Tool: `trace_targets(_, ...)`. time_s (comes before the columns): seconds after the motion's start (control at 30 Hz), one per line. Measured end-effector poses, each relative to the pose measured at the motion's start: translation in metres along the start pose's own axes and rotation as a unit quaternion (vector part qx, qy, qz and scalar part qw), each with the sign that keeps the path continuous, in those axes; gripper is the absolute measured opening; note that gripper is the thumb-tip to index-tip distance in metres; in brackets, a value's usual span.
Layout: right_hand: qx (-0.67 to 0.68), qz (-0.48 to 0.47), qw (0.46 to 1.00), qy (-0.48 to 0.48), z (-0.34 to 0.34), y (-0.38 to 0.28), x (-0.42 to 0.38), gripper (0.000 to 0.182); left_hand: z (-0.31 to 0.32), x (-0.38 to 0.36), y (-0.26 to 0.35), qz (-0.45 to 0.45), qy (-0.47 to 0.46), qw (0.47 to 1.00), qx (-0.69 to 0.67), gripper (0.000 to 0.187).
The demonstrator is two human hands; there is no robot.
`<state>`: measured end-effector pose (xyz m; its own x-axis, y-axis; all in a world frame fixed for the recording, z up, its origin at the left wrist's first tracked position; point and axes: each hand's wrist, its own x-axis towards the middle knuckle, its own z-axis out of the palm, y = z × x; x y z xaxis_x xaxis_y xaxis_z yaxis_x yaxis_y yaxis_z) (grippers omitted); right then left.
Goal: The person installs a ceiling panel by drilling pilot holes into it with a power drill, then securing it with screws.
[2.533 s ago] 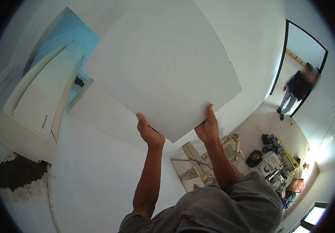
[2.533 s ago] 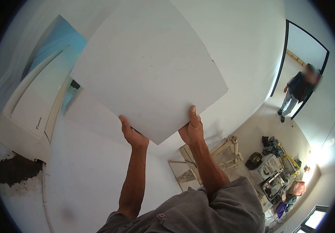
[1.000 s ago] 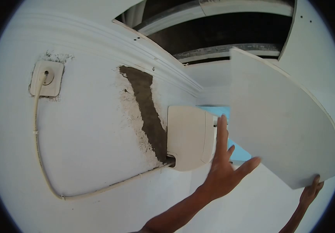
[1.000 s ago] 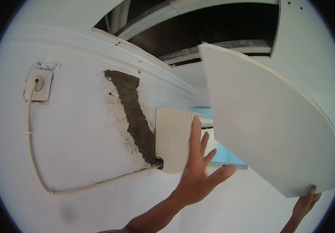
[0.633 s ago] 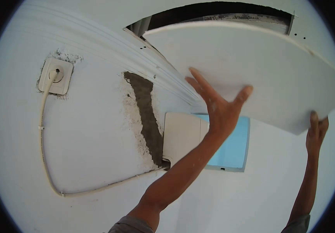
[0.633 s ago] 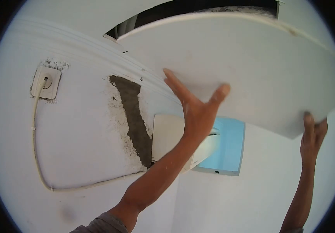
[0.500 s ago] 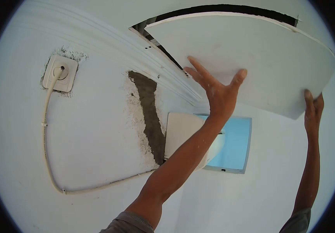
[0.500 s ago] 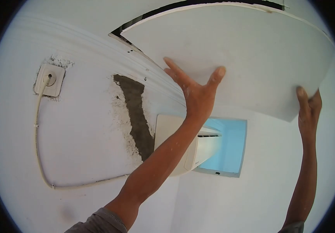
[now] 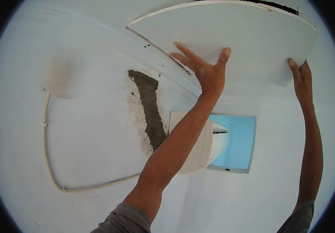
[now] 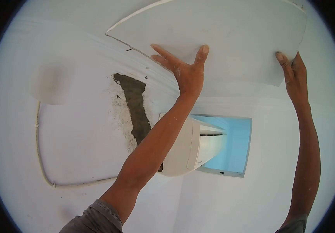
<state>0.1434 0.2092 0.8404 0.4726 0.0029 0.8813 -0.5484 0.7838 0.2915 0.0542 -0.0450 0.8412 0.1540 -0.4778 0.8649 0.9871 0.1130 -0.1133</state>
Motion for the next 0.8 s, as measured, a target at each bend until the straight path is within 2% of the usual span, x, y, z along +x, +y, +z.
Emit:
trace_targets(0.2,-0.017,0.000,1.000,-0.016,0.009,0.001,0.007,0.061,0.004,0.006,-0.013,0.010,0.015,1.000,-0.023,0.136)
trace_targets(0.27,-0.015,0.009,1.000,-0.023,0.011,0.003,0.010,0.061,0.006,0.005,-0.017,0.008,0.022,1.000,0.012,0.134)
trace_targets(0.33,-0.089,0.021,0.995,-0.044,0.006,0.018,0.016,0.061,0.008,0.009,-0.023,0.022,0.031,0.999,0.010,0.134)
trace_targets(0.37,-0.097,0.020,0.995,-0.012,0.007,0.002,0.013,0.067,0.010,0.008,-0.023,0.036,0.045,0.998,0.017,0.133)
trace_targets(0.43,-0.238,0.031,0.970,0.025,0.008,-0.018,0.012,0.073,0.010,0.006,-0.016,0.017,0.038,0.999,0.010,0.133)
trace_targets(0.5,-0.224,0.050,0.973,0.036,0.011,-0.026,0.015,0.075,0.008,0.007,-0.013,0.009,0.044,0.999,0.016,0.133)
trace_targets(0.57,-0.238,0.032,0.970,0.038,0.012,-0.026,0.016,0.069,0.010,0.010,-0.014,-0.017,0.045,0.998,0.030,0.133)
trace_targets(0.63,-0.156,-0.024,0.982,0.105,0.015,-0.025,0.014,0.062,0.014,0.012,-0.012,-0.010,0.052,0.999,0.006,0.134)
trace_targets(0.73,-0.210,-0.035,0.970,0.115,0.012,-0.023,0.017,0.059,0.015,0.008,-0.016,-0.010,0.061,0.998,-0.015,0.133)
trace_targets(0.77,-0.236,-0.057,0.963,0.115,0.014,-0.020,0.018,0.060,0.019,0.008,-0.019,0.013,0.072,0.997,-0.014,0.132)
trace_targets(0.8,-0.216,-0.024,0.971,0.102,0.013,-0.018,0.016,0.061,0.020,0.011,-0.022,0.042,0.091,0.995,-0.009,0.131)
